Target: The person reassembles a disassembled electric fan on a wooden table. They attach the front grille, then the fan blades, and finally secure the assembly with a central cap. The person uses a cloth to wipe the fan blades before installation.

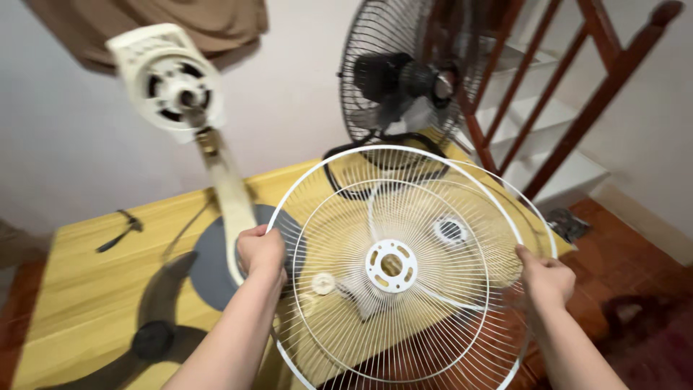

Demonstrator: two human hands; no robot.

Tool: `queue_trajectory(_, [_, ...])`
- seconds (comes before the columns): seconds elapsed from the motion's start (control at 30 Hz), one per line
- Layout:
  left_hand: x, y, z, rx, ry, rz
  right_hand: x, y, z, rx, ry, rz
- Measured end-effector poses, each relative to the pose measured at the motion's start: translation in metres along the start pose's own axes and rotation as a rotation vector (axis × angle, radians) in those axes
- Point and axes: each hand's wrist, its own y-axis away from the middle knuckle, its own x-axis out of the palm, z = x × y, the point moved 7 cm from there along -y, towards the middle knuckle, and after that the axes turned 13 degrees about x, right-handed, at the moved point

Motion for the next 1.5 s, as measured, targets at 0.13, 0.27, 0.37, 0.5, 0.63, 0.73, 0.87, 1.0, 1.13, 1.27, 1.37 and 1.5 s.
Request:
queue_trajectory(0.13, [-0.044, -0.007, -0.017, 0.033, 0.086, -0.078, 0.015, 0.026, 0.016, -0.047, -0.186, -0.001])
queue_trajectory(0.27, [-0.078, -0.021, -0.029, 0.059, 0.161, -0.096, 0.035, 0.047, 0.036, -0.02, -0.386, 0.092])
queue_trajectory(0.37, [-0.096, -0.031, -0.04, 0.122, 0.275, -0.138, 0.043, 0.064, 0.053, -0.019, -0.409, 0.084])
queue_trajectory(0.5, [-0.114, -0.035, -0.055, 0.172, 0.435, -0.16, 0.047, 0.075, 0.078, -0.006, -0.439, 0.069])
queue_trajectory(0.63, [-0.14, -0.032, -0.08, 0.287, 0.55, -0.21, 0.059, 0.078, 0.11, -0.151, -0.545, 0.101])
queue_trajectory(0.73, [-0.166, -0.03, -0.106, 0.366, 0.577, -0.276, 0.074, 0.08, 0.139, -0.261, -0.643, 0.146])
queue_trajectory(0.87, [-0.206, -0.029, -0.143, 0.464, 0.515, -0.393, 0.098, 0.094, 0.183, -0.307, -0.744, 0.277])
queue_trajectory(1.0, [-0.238, -0.039, -0.162, 0.503, 0.479, -0.482, 0.129, 0.124, 0.228, -0.318, -0.813, 0.35])
queue_trajectory(1.13, [-0.265, -0.057, -0.177, 0.647, 0.51, -0.566, 0.159, 0.159, 0.271, -0.378, -0.907, 0.456])
queue_trajectory(1.27, [-0.283, -0.07, -0.18, 0.724, 0.42, -0.631, 0.184, 0.181, 0.298, -0.418, -0.947, 0.483])
queue_trajectory(1.37, [-0.288, -0.053, -0.197, 1.05, 0.058, -0.822, 0.203, 0.191, 0.312, -0.425, -0.964, 0.517])
queue_trajectory(1.5, [-0.282, -0.07, -0.193, 0.973, 0.244, -0.663, 0.221, 0.197, 0.339, -0.477, -1.005, 0.543])
